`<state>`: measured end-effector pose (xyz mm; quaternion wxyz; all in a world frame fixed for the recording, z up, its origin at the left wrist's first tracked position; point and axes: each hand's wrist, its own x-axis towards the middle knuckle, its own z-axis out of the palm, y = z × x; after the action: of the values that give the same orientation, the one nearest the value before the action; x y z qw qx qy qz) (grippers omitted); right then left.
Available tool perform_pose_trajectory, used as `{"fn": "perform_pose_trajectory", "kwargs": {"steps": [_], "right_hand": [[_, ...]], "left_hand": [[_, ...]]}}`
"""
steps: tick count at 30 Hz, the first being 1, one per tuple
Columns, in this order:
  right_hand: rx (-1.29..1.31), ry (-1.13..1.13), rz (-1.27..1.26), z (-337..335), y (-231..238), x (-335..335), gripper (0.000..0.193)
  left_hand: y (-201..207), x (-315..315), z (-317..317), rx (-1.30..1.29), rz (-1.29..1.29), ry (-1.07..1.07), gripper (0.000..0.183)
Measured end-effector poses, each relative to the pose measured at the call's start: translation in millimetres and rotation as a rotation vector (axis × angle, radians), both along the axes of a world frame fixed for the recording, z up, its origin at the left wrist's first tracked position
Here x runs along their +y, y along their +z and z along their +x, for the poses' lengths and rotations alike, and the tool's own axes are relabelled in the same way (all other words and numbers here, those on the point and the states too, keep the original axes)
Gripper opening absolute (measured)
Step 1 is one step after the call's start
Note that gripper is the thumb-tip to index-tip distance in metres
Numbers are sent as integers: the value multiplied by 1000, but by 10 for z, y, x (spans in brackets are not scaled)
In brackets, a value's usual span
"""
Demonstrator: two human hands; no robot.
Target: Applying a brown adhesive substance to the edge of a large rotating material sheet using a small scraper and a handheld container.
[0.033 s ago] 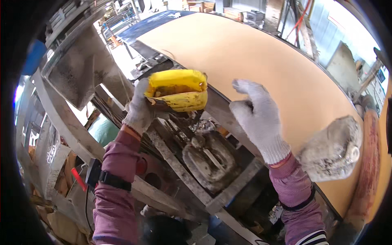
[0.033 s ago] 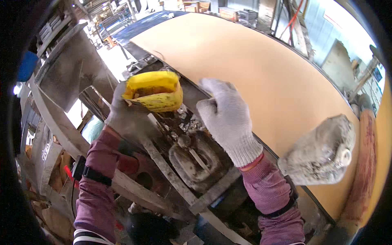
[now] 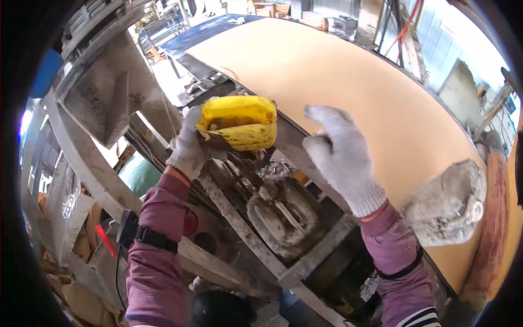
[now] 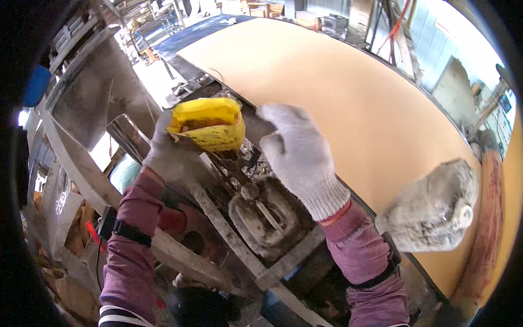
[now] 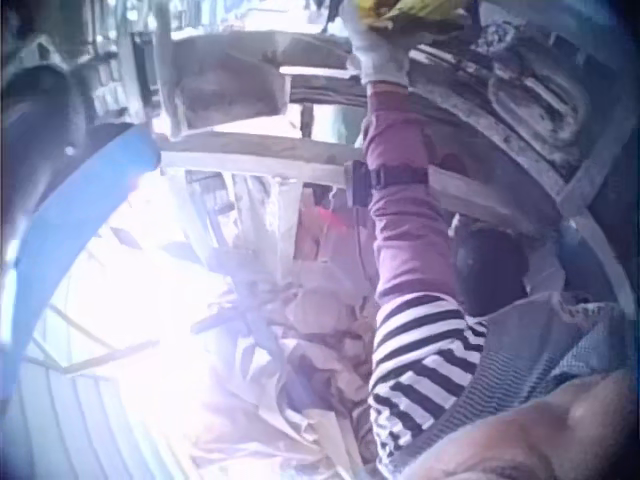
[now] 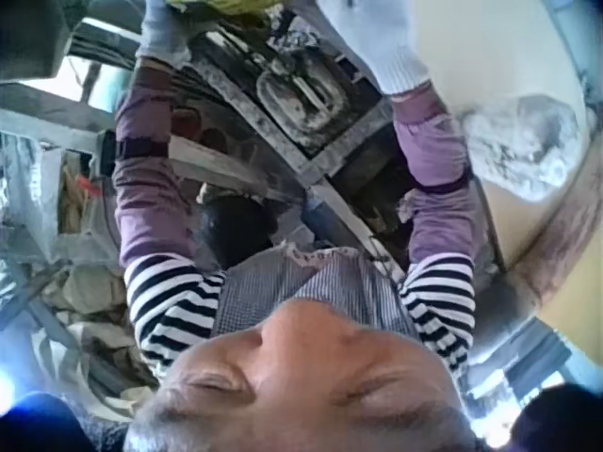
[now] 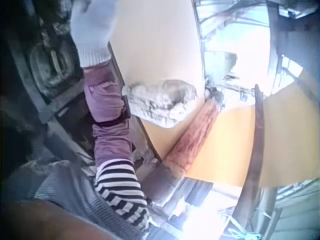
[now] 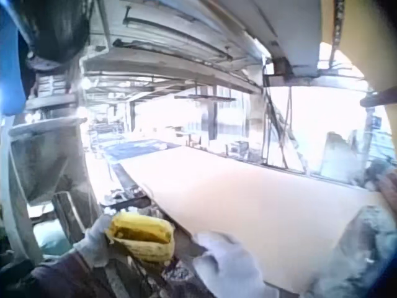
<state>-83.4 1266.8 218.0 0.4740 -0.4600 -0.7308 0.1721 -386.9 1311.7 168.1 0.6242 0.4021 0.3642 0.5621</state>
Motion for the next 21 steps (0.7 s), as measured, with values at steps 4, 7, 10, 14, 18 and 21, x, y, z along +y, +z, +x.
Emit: {"fn": "perform_pose_trajectory", "kwargs": {"steps": [4,7,10,14,18,21], "right_hand": [[-449,185,168,-568,-216,513,37],[-640,199,179,-987,-451,828,34],[-815,185,131,-1304,-662,1087,27],[-985,242,81,-1638,-908,1411,21],[-900,136,104,-1842,-1214,1550,19],[-786,103,98,-1956,-1476,1564,18]], "left_hand": [[-477,329,-475,67,-74,53,77],[-840,626,-656,39,-127,55,66],[-1108,845,-871,42,-122,-23,64],[-1289,1028,-977,120,-171,-55,65],[-1370,1134,-886,154,-289,44,76],[-1377,1207,-974,256,-373,270,84]]}}
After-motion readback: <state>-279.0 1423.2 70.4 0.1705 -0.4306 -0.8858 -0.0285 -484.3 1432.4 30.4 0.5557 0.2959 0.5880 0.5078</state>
